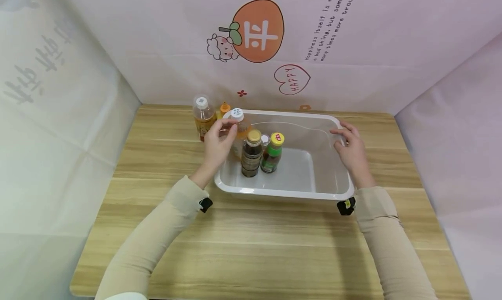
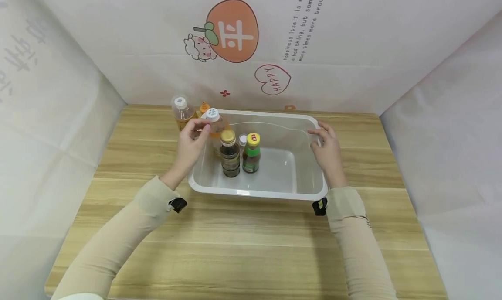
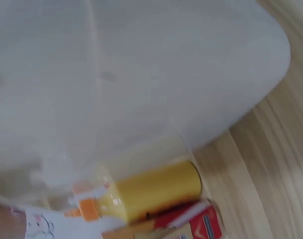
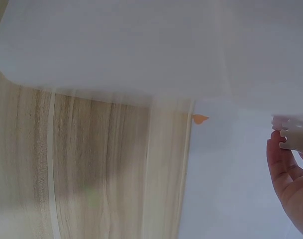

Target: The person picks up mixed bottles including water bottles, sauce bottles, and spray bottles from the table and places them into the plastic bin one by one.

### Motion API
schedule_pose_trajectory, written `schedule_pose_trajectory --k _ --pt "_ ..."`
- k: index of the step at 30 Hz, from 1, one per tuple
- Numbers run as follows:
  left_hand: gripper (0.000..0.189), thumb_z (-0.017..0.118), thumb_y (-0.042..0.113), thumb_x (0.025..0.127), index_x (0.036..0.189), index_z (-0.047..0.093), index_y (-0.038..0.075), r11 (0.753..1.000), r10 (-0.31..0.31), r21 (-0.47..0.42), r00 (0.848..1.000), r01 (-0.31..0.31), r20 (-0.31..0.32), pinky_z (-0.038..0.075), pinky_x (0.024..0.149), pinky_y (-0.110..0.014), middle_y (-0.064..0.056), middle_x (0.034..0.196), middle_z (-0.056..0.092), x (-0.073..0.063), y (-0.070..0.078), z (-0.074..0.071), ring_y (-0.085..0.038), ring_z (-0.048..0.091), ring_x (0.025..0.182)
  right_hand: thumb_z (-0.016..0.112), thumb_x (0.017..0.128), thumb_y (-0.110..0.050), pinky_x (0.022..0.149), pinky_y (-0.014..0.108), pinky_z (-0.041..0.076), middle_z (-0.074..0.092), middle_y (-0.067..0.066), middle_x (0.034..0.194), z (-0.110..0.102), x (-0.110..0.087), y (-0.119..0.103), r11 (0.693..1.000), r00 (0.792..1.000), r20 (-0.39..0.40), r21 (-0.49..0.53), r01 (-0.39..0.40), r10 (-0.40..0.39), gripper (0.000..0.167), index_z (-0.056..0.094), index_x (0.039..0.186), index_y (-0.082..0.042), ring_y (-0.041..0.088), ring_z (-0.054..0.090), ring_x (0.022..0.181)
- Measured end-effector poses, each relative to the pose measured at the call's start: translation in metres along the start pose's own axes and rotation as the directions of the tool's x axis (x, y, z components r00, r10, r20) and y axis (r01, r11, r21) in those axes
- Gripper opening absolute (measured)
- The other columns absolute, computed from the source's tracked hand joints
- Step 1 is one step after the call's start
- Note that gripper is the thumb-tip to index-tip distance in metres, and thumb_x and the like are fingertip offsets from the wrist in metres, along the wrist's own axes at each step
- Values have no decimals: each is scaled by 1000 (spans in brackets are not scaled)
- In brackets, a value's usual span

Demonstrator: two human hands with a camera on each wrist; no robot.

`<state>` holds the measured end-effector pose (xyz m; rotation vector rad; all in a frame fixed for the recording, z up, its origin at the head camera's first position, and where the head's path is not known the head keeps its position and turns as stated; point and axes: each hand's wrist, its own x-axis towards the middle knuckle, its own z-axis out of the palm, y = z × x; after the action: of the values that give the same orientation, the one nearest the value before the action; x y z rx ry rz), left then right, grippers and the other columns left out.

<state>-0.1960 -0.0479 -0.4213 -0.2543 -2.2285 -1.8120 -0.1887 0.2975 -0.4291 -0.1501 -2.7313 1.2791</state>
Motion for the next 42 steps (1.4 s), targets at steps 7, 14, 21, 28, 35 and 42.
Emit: schedule_pose_trajectory --k 7,14,21,28,35,42 --pt "22 55 3 93 111 59 -8 998 -66 -10 985 65 -157 46 75 -13 -22 108 60 21 -9 -23 -7 54 84 48 84 7 104 50 39 36 16 150 0 -1 -1 1000 1000 -3 15 -6 6 35 60 117 7 37 37 135" --pt "27 55 3 91 116 56 -7 984 -135 70 944 163 -302 49 86 -21 -18 116 56 40 -32 -54 -10 52 95 48 83 7 106 53 38 35 16 151 -1 -2 1 1000 1000 4 15 -4 3 36 59 117 8 38 36 136" --pt "38 61 3 87 123 54 -4 958 -194 152 940 243 -281 48 96 -32 -20 125 52 48 -43 -66 -28 52 110 46 81 4 101 44 41 37 18 148 0 -3 2 999 999 -28 44 24 -23 36 61 114 6 39 38 132" --pt "46 63 8 88 131 50 1 924 -235 249 945 290 -229 44 103 -38 -18 133 45 59 -38 -64 -30 47 122 48 84 7 103 49 41 34 16 151 -2 -2 1 1000 1000 5 3 -13 13 35 59 117 7 38 38 134" --pt "52 62 4 86 135 47 3 916 -269 242 938 320 -220 43 103 -37 -16 138 41 65 -35 -55 -28 43 125 48 85 6 106 54 39 33 16 152 -1 -2 5 1000 1000 13 4 -21 21 35 59 118 7 39 37 135" --pt "55 67 9 86 136 46 3 916 -243 261 939 304 -242 38 111 -38 -17 138 42 69 -36 -51 -29 42 128 48 84 6 104 52 40 34 16 151 -1 0 6 1000 1000 4 -2 -11 11 35 60 117 7 38 38 134"
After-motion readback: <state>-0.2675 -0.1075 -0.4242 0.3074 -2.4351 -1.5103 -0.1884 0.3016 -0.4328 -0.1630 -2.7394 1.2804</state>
